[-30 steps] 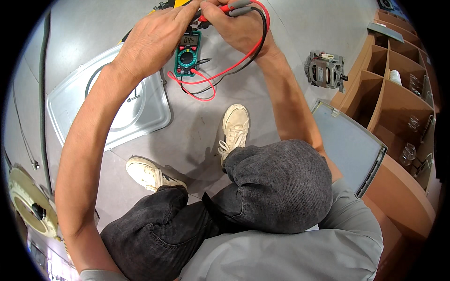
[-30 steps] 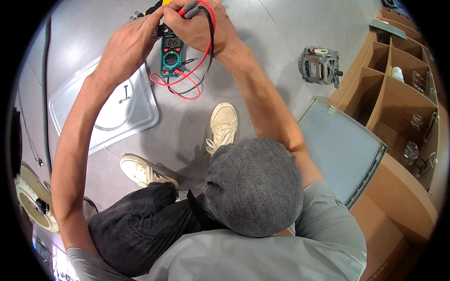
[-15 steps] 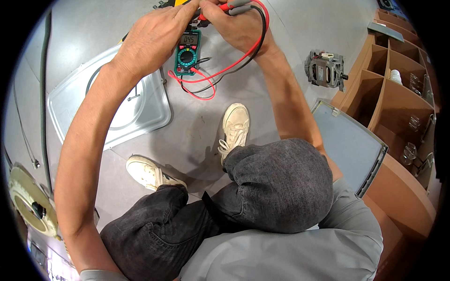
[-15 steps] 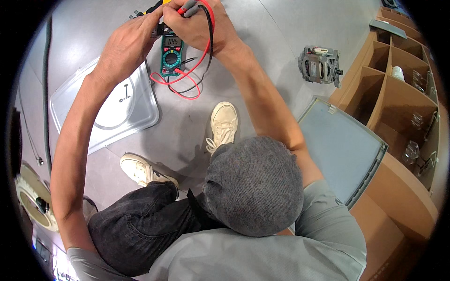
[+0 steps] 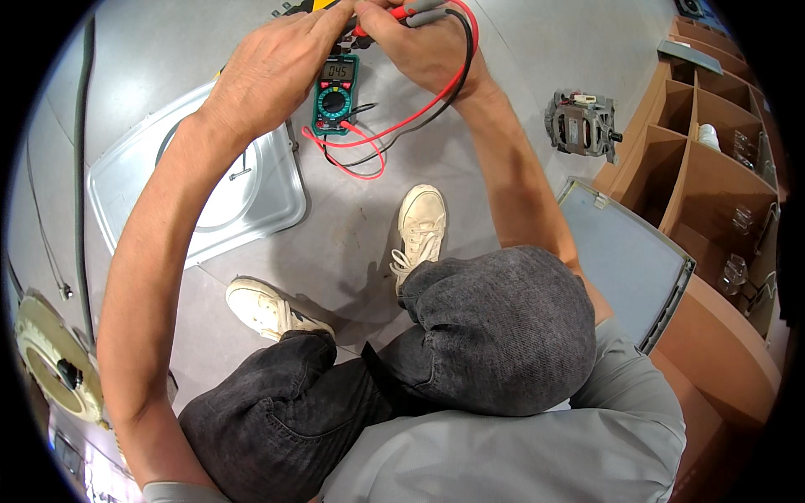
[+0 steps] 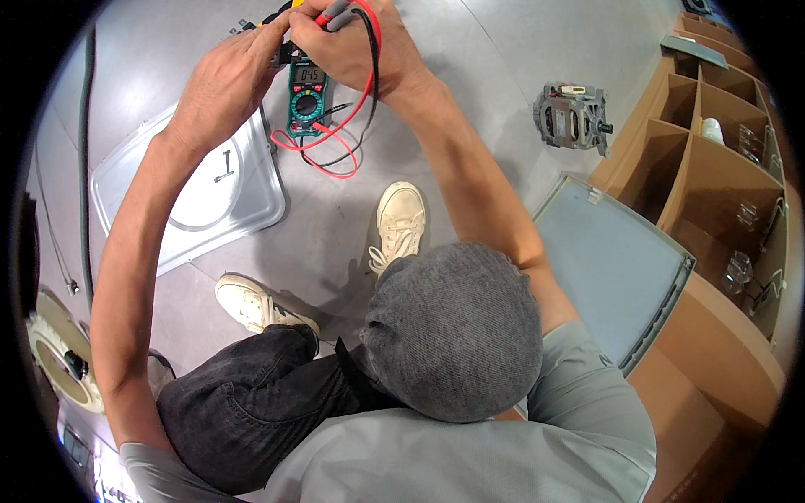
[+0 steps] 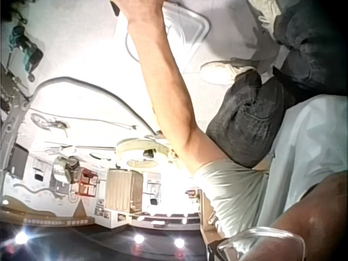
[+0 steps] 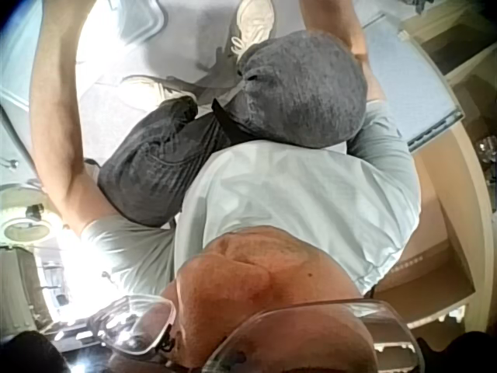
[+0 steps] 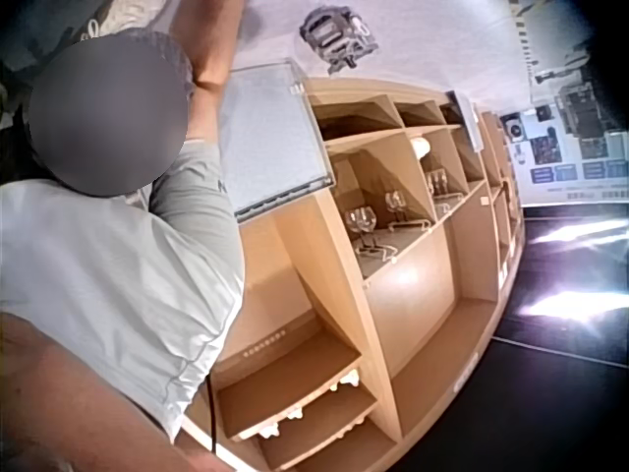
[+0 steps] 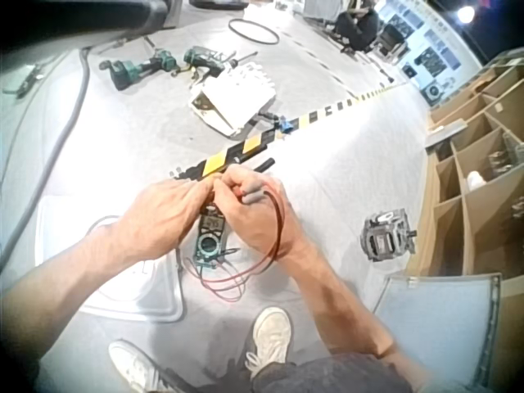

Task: The person uses a multimeter to measure electrical values on washing machine components. They connect the multimeter probes to a motor connector and a wiring harness connector while checking the results on the meter's display.

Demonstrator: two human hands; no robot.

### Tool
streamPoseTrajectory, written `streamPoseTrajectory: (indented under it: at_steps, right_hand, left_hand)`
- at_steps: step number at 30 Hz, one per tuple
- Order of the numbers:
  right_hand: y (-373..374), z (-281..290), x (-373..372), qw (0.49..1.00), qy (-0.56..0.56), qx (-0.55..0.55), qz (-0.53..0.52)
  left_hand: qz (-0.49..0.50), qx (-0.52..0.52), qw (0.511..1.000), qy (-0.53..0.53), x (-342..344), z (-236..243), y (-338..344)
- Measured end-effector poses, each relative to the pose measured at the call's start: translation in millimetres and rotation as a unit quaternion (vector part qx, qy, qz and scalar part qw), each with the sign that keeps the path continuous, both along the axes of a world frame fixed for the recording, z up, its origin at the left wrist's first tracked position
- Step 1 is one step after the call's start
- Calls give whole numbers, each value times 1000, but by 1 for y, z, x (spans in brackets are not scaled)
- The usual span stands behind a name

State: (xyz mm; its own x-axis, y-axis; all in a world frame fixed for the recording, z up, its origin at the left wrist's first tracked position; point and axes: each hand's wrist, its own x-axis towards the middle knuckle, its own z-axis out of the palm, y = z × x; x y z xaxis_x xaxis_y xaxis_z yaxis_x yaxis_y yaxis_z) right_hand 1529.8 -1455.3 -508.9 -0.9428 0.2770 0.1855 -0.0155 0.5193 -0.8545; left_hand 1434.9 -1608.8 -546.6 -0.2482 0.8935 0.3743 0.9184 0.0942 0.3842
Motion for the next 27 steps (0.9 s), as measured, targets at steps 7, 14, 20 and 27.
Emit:
streamPoseTrajectory:
  at_steps: [7, 14, 20, 27]
  right_hand:
    - [-1, 7, 1, 1000, -10, -7, 2]
    - [-2, 7, 0, 999, -22, -26, -5]
    - [0, 9, 2, 1000, -5, 4, 4]
    - [-3, 2, 2, 998, 50, -29, -37]
  left_hand:
    - [1, 14, 1000, 12, 0, 2, 1]
    - [9, -23, 1000, 7, 1, 5, -1]
    - [5, -1, 1000, 23, 1, 5, -1]
    - [32, -14, 999, -37, -6, -2, -3]
